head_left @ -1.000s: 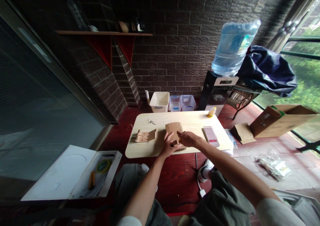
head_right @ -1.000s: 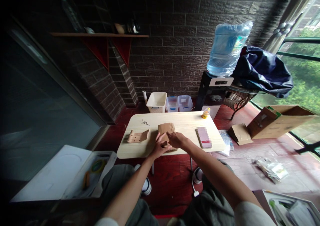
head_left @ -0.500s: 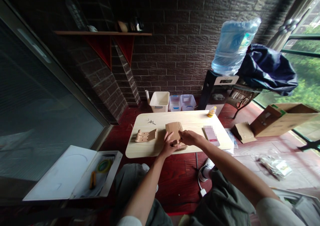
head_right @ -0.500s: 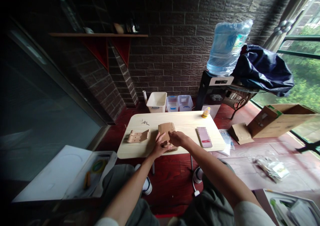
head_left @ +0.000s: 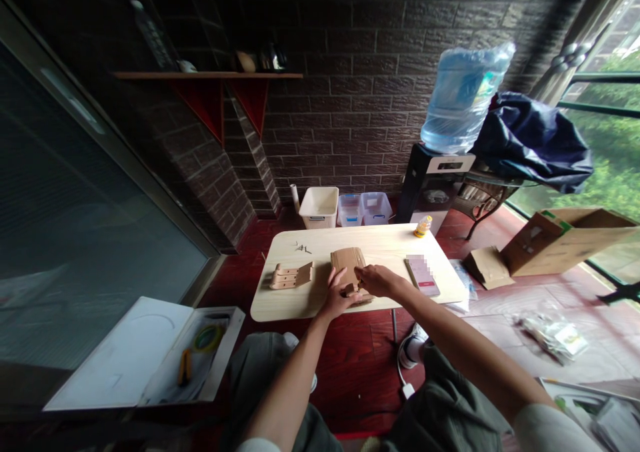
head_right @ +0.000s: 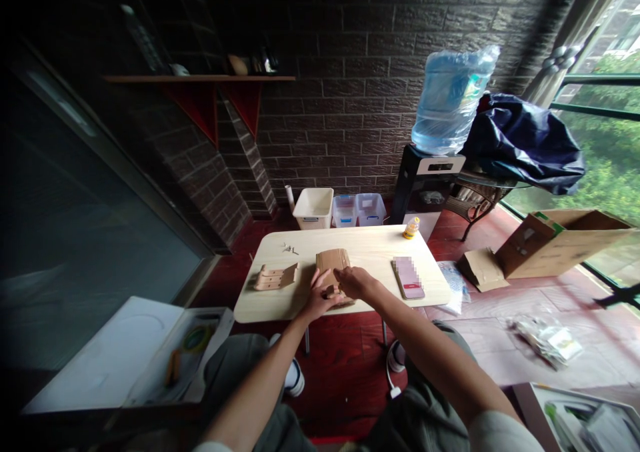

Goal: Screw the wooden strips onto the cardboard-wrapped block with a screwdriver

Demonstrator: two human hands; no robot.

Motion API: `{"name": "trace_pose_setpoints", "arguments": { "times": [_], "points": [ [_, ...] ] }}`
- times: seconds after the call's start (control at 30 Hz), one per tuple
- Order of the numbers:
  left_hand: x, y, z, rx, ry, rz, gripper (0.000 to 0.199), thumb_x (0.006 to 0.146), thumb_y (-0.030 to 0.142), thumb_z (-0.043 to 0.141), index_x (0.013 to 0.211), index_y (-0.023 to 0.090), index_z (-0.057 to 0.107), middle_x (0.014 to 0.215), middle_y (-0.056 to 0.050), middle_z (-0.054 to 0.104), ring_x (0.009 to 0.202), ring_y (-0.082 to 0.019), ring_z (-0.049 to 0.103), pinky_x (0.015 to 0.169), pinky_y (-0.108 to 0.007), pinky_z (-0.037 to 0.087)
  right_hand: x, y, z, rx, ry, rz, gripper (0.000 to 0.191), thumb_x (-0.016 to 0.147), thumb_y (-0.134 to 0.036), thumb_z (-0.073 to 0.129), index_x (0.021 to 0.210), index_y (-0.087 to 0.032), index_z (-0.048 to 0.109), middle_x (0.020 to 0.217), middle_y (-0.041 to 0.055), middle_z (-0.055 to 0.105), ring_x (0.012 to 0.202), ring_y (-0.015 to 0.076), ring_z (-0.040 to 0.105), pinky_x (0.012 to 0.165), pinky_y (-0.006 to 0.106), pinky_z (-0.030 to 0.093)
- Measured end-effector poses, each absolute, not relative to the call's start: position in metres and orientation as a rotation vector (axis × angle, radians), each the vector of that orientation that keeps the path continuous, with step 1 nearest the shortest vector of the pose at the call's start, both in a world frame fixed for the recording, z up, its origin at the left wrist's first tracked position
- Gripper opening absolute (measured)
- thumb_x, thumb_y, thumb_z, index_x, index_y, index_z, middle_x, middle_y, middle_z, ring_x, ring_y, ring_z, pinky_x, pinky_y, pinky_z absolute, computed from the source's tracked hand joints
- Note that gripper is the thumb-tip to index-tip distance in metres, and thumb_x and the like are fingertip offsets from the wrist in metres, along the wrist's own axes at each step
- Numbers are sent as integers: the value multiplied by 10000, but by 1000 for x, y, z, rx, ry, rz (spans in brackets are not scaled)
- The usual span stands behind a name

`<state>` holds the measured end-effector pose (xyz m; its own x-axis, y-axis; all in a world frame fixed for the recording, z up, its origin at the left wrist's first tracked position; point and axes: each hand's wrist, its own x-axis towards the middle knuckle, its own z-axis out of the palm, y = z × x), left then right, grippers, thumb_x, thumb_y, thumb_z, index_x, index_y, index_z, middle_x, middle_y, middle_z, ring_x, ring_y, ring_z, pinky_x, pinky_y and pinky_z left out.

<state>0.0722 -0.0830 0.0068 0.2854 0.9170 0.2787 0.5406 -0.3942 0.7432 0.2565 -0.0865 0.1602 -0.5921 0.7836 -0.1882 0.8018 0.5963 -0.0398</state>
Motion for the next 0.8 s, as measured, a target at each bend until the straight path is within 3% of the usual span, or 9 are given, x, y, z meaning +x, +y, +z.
{"name": "trace_pose_setpoints", "arguments": {
  "times": [0.1, 0.23, 0.33, 0.5, 0.8],
  "points": [
    [72, -84, 8, 2037, 1290, 958, 207, 737, 400, 768, 844, 224, 774, 1565, -20, 370, 1521, -359, 79, 1234, -529, 190, 254, -89, 157, 1360, 2656, -148, 322, 973, -286, 476, 1227, -93, 517, 1013, 199, 720, 929, 286, 719, 721, 323, 522],
    [73, -85, 9, 2021, 1296, 952, 262, 742, 405, 762, 930, 223, 775, 1562, -30, 372, 1523, -356, 61, 1239, -520, 177, 254, -91, 156, 1393, 2640, -134, 356, 962, -293, 472, 1248, -83, 512, 1032, 207, 717, 940, 298, 718, 721, 334, 533],
    [74, -84, 9, 2018, 1311, 937, 266, 735, 403, 767, 949, 246, 774, 1563, -3, 374, 1525, -345, 52, 1240, -517, 177, 257, -90, 160, 1368, 2664, -160, 389, 939, -294, 496, 1284, -115, 504, 1061, 191, 721, 952, 291, 717, 720, 326, 532],
    [74, -83, 8, 2017, 1306, 950, 268, 735, 406, 770, 957, 255, 776, 1575, 6, 353, 1522, -333, 94, 1244, -508, 177, 260, -88, 169, 1324, 2678, -162, 289, 929, -245, 509, 1204, -177, 567, 1038, 141, 736, 941, 272, 719, 707, 299, 513],
    [74, -83, 4, 2012, 1303, 958, 268, 737, 388, 771, 953, 230, 775, 1551, -40, 381, 1524, -346, 69, 1239, -530, 155, 255, -85, 161, 1376, 2619, -94, 340, 969, -336, 535, 1218, -104, 538, 1027, 201, 725, 947, 293, 720, 743, 336, 527]
  ]
}}
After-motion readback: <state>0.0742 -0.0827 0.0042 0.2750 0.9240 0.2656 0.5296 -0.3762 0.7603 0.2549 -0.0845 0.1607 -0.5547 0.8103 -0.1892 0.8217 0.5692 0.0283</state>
